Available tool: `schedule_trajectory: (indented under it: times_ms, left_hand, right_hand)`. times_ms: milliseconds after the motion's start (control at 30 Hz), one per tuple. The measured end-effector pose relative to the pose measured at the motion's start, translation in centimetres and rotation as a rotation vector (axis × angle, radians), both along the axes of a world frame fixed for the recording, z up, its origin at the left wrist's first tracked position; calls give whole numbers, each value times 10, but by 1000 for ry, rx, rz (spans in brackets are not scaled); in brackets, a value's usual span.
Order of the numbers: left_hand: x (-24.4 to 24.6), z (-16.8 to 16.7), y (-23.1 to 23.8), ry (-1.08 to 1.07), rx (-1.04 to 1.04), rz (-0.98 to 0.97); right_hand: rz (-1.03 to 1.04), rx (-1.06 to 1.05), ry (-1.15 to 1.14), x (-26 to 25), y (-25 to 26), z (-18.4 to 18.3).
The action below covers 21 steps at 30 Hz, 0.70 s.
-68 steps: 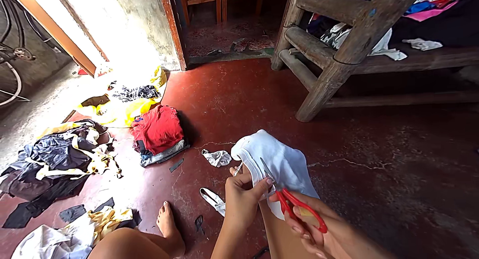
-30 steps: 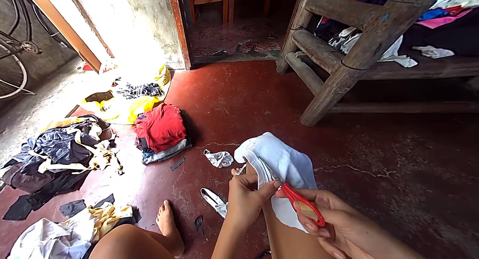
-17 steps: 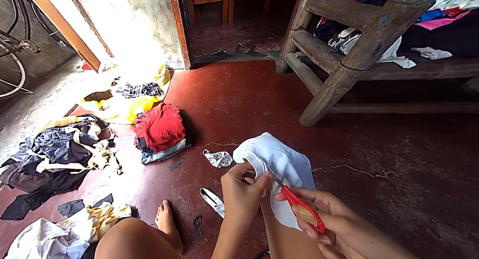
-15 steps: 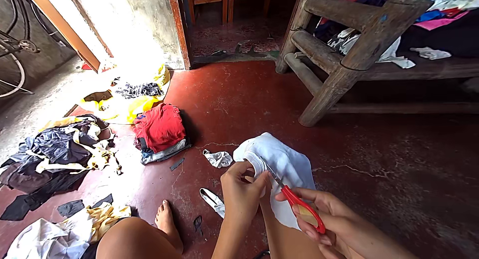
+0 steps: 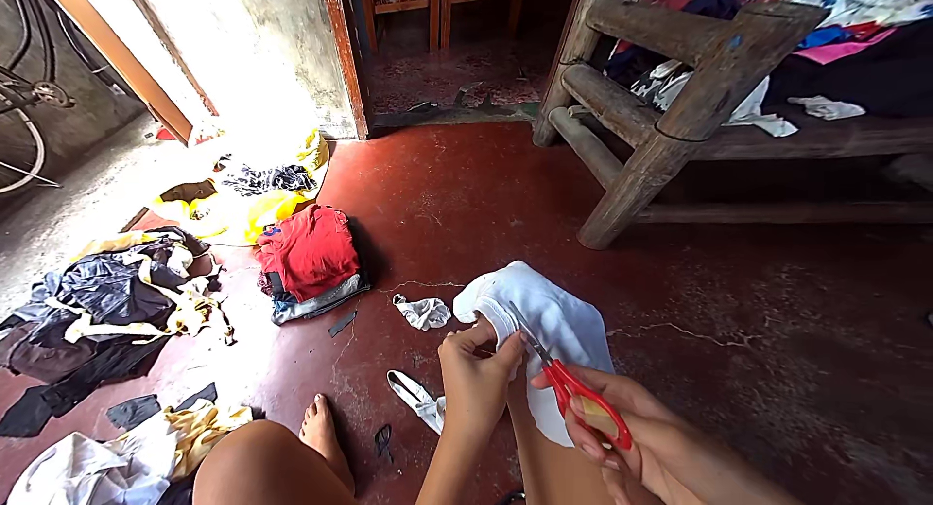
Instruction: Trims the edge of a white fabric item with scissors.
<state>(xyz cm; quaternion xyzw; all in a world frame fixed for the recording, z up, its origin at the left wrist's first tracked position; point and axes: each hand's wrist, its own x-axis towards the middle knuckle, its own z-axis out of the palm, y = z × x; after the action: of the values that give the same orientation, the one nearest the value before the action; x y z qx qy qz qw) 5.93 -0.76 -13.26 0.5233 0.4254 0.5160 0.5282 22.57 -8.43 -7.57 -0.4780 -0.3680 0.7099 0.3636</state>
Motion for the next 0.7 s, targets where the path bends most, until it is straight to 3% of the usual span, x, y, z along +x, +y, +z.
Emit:
schedule_trajectory:
  times_ms: [133,333,700]
  left_hand:
    - [2,-2,-1,-47,-43,-26]
    - [-4,4,4,-68,-94,-79]
    - [-5,3,5,-66,-73,-109]
  right_hand:
    - [6,27,124,5,5,-14]
    - [62,1,18,8,19,-2]
    - [88,-181,127,9,27,4]
